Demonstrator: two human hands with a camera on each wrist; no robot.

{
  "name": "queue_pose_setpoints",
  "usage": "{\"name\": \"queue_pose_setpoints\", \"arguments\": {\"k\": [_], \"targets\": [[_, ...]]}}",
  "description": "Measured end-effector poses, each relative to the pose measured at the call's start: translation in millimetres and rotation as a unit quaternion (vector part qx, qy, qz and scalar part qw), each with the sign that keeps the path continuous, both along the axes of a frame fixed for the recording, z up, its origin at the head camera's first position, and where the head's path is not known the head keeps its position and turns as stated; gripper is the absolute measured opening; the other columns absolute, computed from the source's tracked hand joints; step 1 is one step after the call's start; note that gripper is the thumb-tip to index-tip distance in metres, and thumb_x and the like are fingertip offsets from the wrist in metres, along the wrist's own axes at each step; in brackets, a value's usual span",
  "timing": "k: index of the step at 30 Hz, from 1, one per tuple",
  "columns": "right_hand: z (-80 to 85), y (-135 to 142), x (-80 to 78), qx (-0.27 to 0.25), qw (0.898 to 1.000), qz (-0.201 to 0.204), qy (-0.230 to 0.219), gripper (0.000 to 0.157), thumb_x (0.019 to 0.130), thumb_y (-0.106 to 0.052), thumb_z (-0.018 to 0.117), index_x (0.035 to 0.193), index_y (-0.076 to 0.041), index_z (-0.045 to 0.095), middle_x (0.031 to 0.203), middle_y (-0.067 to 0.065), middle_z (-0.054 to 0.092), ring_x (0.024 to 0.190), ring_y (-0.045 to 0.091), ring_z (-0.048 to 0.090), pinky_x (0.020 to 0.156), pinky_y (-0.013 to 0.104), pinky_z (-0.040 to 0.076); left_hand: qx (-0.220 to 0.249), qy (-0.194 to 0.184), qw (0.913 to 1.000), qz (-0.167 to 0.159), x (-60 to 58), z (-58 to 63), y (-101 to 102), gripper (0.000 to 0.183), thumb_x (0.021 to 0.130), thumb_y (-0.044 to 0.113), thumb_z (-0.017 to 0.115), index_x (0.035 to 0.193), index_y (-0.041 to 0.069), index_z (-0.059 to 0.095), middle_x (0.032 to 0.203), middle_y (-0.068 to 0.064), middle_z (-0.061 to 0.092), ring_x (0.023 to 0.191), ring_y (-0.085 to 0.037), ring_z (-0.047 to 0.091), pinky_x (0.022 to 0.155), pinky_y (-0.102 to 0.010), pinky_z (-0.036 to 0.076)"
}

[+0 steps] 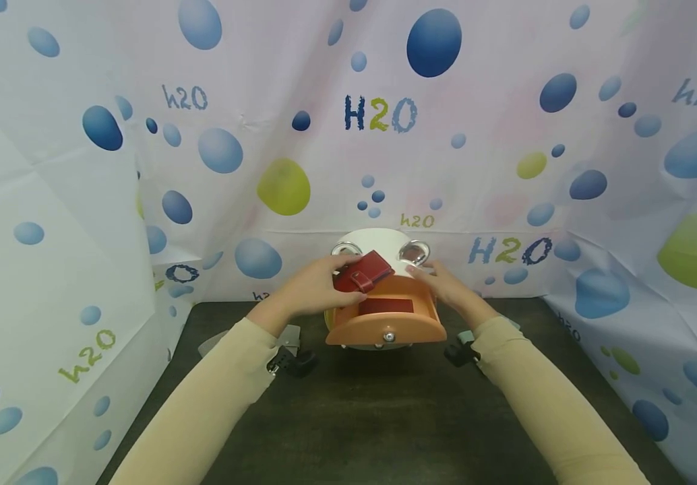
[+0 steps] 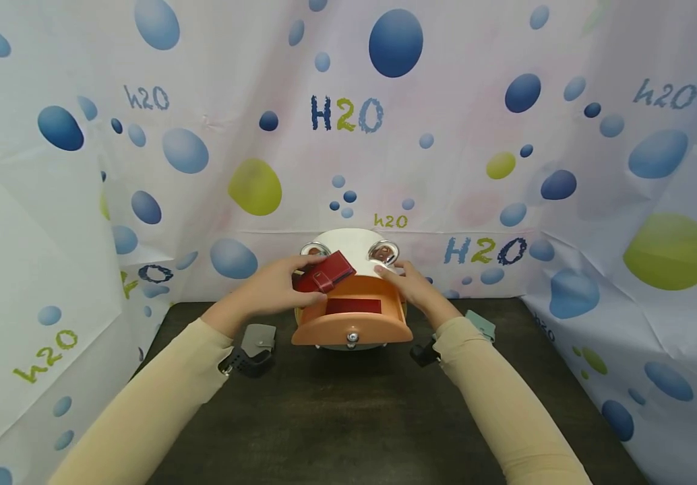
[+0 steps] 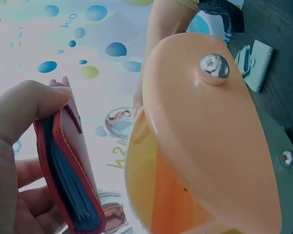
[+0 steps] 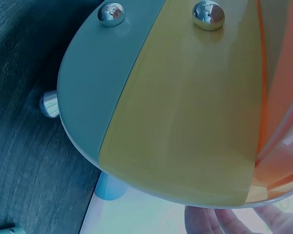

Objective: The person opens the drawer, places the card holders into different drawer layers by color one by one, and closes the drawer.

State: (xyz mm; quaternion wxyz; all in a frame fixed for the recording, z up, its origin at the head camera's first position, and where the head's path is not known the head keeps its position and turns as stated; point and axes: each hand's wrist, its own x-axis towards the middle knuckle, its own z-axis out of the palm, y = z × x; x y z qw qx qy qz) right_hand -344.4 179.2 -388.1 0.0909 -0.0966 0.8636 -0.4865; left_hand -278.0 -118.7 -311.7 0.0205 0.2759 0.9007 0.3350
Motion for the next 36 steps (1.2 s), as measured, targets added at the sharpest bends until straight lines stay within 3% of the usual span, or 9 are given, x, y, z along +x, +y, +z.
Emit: {"name": "queue_pose_setpoints", "arguments": {"k": [5, 14, 22, 36], "targets": [[-0.1, 0, -0.6, 0.010, 1.000, 0.001, 0.007, 0.086, 0.099, -0.056, 0.048, 0.152, 0.007, 0.023, 0.149, 0.034, 0.038, 0.133, 0.049, 0.044, 0.109, 0.058, 0.037, 0.020, 0.006, 0.9997, -0.013, -4.1, -4.2, 6, 0.078, 0.084, 0.039, 0.079, 0.150, 0.013, 0.046, 0.127, -0.004, 0.061, 0.113, -0.022, 0.060, 0.090, -0.036, 0.055], [0.6, 0, -0.2, 0.028, 1.000, -0.010, 0.000, 0.092, 0.098, -0.061, 0.047, 0.153, 0.007, 0.019, 0.150, 0.036, 0.034, 0.136, 0.050, 0.040, 0.110, 0.059, 0.035, 0.036, 0.021, 0.9991, 0.001, -10.3, -15.4, 15, 0.075, 0.082, 0.043, 0.079, 0.147, 0.017, 0.051, 0.122, -0.002, 0.063, 0.108, -0.020, 0.061, 0.089, -0.038, 0.055], [1.3, 1, 0.2, 0.015, 1.000, -0.010, -0.005, 0.090, 0.098, -0.061, 0.048, 0.153, 0.005, 0.019, 0.151, 0.033, 0.034, 0.137, 0.048, 0.038, 0.112, 0.059, 0.032, 0.059, -0.001, 0.9982, -0.001, -13.0, -20.6, 19, 0.075, 0.083, 0.040, 0.080, 0.147, 0.015, 0.050, 0.123, -0.006, 0.062, 0.107, -0.022, 0.062, 0.088, -0.037, 0.055], [1.3, 1, -0.6, 0.021, 1.000, -0.007, -0.012, 0.092, 0.098, -0.062, 0.047, 0.154, 0.004, 0.017, 0.150, 0.035, 0.034, 0.136, 0.049, 0.039, 0.111, 0.059, 0.034, 0.048, -0.012, 0.9988, -0.002, -13.7, -27.9, 25, 0.071, 0.084, 0.040, 0.080, 0.146, 0.019, 0.052, 0.127, -0.001, 0.062, 0.106, -0.017, 0.060, 0.091, -0.035, 0.054]]}}
